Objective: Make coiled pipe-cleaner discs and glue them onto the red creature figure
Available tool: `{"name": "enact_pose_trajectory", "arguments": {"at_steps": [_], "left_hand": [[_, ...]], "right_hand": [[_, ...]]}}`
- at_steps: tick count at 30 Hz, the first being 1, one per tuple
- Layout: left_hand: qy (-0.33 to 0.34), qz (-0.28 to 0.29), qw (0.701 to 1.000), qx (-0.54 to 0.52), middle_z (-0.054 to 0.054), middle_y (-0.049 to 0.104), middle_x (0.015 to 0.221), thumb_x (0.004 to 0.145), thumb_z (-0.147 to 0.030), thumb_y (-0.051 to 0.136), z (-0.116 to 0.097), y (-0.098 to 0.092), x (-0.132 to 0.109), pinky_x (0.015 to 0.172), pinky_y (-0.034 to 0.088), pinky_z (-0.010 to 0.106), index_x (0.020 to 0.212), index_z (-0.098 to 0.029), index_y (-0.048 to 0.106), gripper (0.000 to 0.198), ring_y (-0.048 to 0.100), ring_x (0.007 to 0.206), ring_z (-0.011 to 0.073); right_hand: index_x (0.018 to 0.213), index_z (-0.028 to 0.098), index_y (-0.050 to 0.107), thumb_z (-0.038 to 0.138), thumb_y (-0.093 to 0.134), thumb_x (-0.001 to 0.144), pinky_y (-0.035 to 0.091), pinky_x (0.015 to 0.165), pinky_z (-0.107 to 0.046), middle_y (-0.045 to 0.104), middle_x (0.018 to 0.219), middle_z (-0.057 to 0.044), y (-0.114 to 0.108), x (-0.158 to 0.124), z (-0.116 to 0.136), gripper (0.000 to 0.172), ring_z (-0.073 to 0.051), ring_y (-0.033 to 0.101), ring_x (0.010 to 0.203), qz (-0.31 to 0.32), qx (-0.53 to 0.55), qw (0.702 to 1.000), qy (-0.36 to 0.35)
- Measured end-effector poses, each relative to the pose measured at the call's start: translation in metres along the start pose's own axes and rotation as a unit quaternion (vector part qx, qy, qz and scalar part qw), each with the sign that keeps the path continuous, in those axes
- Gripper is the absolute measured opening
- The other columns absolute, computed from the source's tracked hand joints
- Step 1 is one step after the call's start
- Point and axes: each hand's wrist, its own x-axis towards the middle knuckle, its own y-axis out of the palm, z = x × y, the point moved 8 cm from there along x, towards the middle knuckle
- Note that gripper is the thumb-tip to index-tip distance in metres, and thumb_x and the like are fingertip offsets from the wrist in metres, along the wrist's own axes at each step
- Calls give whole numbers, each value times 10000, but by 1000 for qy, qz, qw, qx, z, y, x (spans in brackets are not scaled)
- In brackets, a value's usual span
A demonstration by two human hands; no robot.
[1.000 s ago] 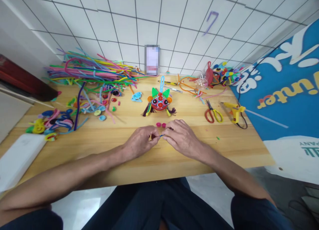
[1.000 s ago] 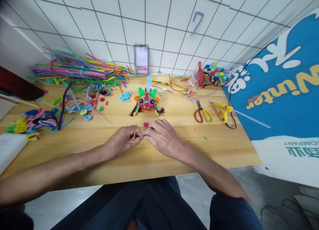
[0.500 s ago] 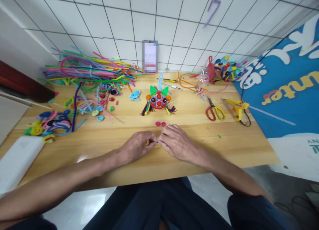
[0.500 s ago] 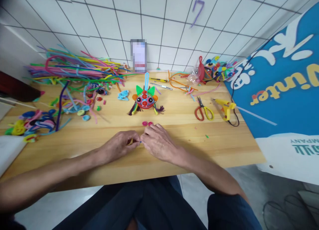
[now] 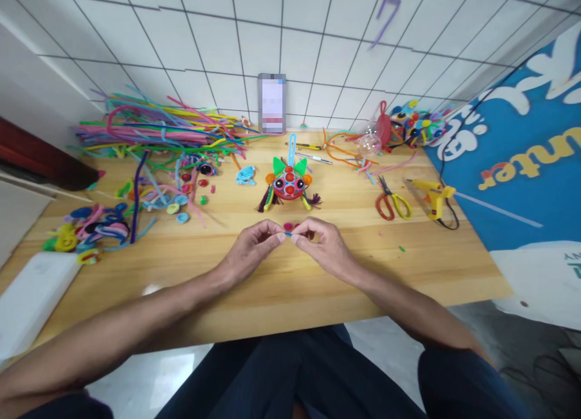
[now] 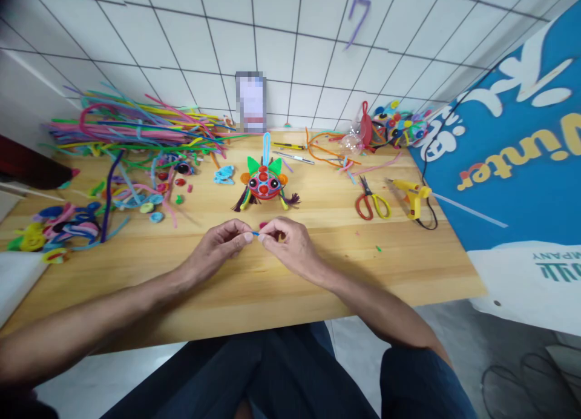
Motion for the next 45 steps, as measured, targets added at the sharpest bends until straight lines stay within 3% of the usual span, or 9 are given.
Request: {"name": "enact_pose_trajectory", "arguments": {"at_steps": [5, 10, 17, 26, 31, 35, 41, 45], "left_hand": [[38, 51, 985, 163, -40, 564, 686, 930, -348, 632, -13, -4, 2, 556, 341, 222, 938, -166, 696, 193, 419, 582, 94], [123, 56, 958, 252, -45, 583, 703, 869, -171, 600, -30, 4, -2, 612, 402, 219, 900, -173, 664, 71, 467, 582, 86], [144, 77, 946, 281, -41, 625, 730, 846, -94, 561, -25, 8, -2, 653, 440, 225, 896, -187, 638, 131, 512, 590, 94], [145, 60, 934, 320, 1, 681, 819, 875, -120, 575, -21, 3, -3, 634, 443, 229, 914, -183, 636, 95, 584, 656, 115], [139, 82, 938, 306, -17, 662, 766, 840, -92, 561, -19, 4, -3, 628, 436, 225, 879, -184, 626, 119, 556, 620, 103], [135, 73, 956, 251, -42, 594, 694, 833, -113, 535, -21, 2, -1, 602, 397, 215, 825, -181, 613, 104, 490, 594, 92], [53, 3, 994, 95, -37, 558, 667, 855, -280, 592, -11, -9, 2, 570, 357, 218, 797, -163, 619, 133, 453, 593, 93], [26, -64, 998, -6, -37, 540, 663, 838, -385, 667, -4, -13, 3, 568, 353, 224, 799, -174, 607, 223, 430, 597, 94]], "right_hand": [[756, 198, 654, 112, 623, 860, 433, 676, -266, 644, 722, 19, -7, 5, 15, 138, -124, 583, 677, 28, -102, 989, -107], [778, 205, 638, 100, 606, 866, 410, 737, -296, 656, 760, 3, 10, 0, 25, 141, -150, 595, 729, 71, -232, 948, -206], [786, 213, 614, 83, 596, 845, 390, 761, -302, 656, 774, 3, 19, 3, 26, 144, -157, 575, 738, 85, -274, 934, -213], [778, 211, 605, 72, 599, 824, 381, 770, -320, 650, 767, 4, 23, 6, 24, 146, -166, 570, 757, 109, -296, 927, -205], [813, 205, 629, 81, 610, 842, 383, 778, -331, 662, 811, -13, 30, 5, 22, 128, -174, 580, 785, 146, -308, 918, -204], [794, 209, 625, 78, 608, 836, 396, 768, -317, 655, 779, 2, 28, 8, 23, 139, -159, 577, 752, 126, -278, 930, -204], [770, 207, 643, 101, 613, 864, 428, 691, -275, 639, 716, 14, 16, 15, 24, 145, -131, 578, 680, 54, -175, 973, -142], [761, 206, 651, 149, 611, 888, 454, 666, -268, 667, 721, 8, 15, 16, 19, 145, -132, 602, 679, 9, -100, 992, -77]]}}
